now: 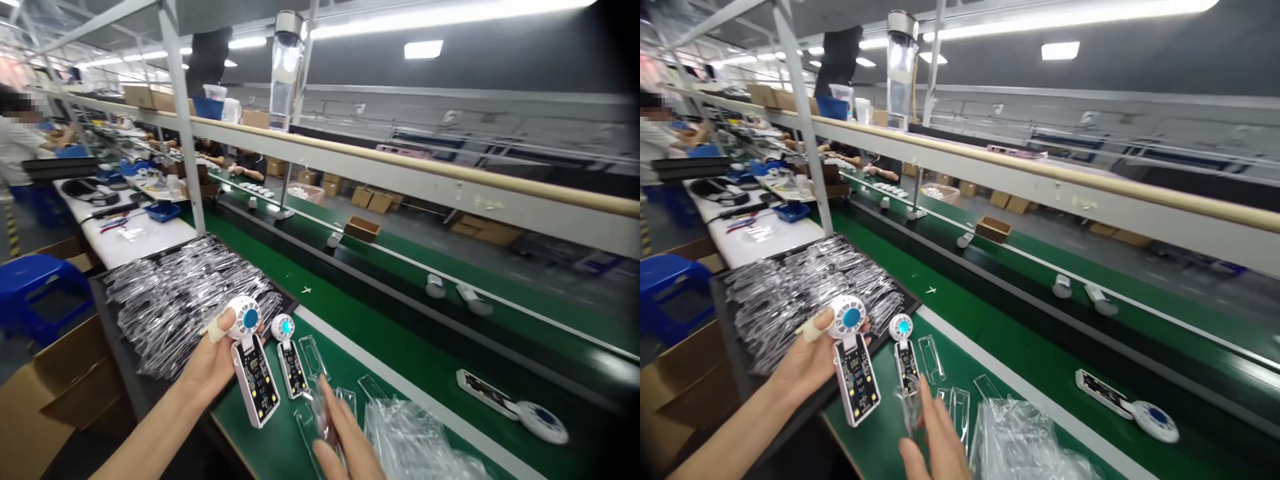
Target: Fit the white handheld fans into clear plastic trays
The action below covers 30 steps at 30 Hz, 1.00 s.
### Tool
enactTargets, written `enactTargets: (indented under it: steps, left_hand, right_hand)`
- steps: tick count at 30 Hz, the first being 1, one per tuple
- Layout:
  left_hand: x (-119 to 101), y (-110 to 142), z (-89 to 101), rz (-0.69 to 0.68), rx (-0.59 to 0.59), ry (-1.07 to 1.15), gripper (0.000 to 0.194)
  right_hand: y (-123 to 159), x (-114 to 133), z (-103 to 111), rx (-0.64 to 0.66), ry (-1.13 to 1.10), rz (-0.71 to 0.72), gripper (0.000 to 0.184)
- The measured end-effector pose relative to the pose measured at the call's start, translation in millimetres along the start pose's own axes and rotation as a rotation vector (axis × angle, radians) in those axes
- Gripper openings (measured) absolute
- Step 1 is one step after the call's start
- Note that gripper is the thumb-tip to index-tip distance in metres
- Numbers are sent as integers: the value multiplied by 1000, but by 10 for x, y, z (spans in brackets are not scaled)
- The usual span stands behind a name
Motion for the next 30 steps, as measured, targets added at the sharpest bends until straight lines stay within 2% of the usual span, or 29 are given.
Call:
enactTargets:
  steps: [4, 7, 9, 14, 19, 22, 25, 27, 30]
  left_hand:
    - [230, -301, -200, 191, 105, -2, 36]
    - [368, -437, -268, 317, 156, -30, 38]
    - [438, -509, -285, 361, 160, -47, 38]
    - [585, -665, -352, 367, 132, -50, 40]
    - [836, -726, -493, 381, 180, -119, 48]
    - [986, -739, -542, 335, 210, -302, 54]
    - [1116, -758, -520, 339, 160, -592, 56]
    - [1151, -783, -529, 315, 113, -690, 51]
    - [1128, -824, -687, 153, 159, -728, 41]
  right_hand:
    - [-488, 512, -105, -259, 161, 59, 64]
    - [-721, 648, -184, -418, 275, 3, 64]
    - [-799, 647, -205, -471, 321, -30, 65]
    - [-843, 487, -194, -496, 317, -109, 74]
    - [-828, 179, -166, -345, 125, -242, 73]
    - [-804, 31, 30, -362, 181, -251, 70]
    - [-837, -40, 249, -381, 249, -148, 68]
    - [-907, -99, 378, -412, 150, -108, 56]
    - [-1043, -319, 553, -561, -187, -286, 36]
Point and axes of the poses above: each hand's wrist, its own y-axis away from the middle knuckle, its own z-axis out of the back of the hand, x = y × z, the point moved 6 cm from there along -y, towards the middle knuckle, and after that the axes turned 11 degrees about y, right-handed, at the moved point
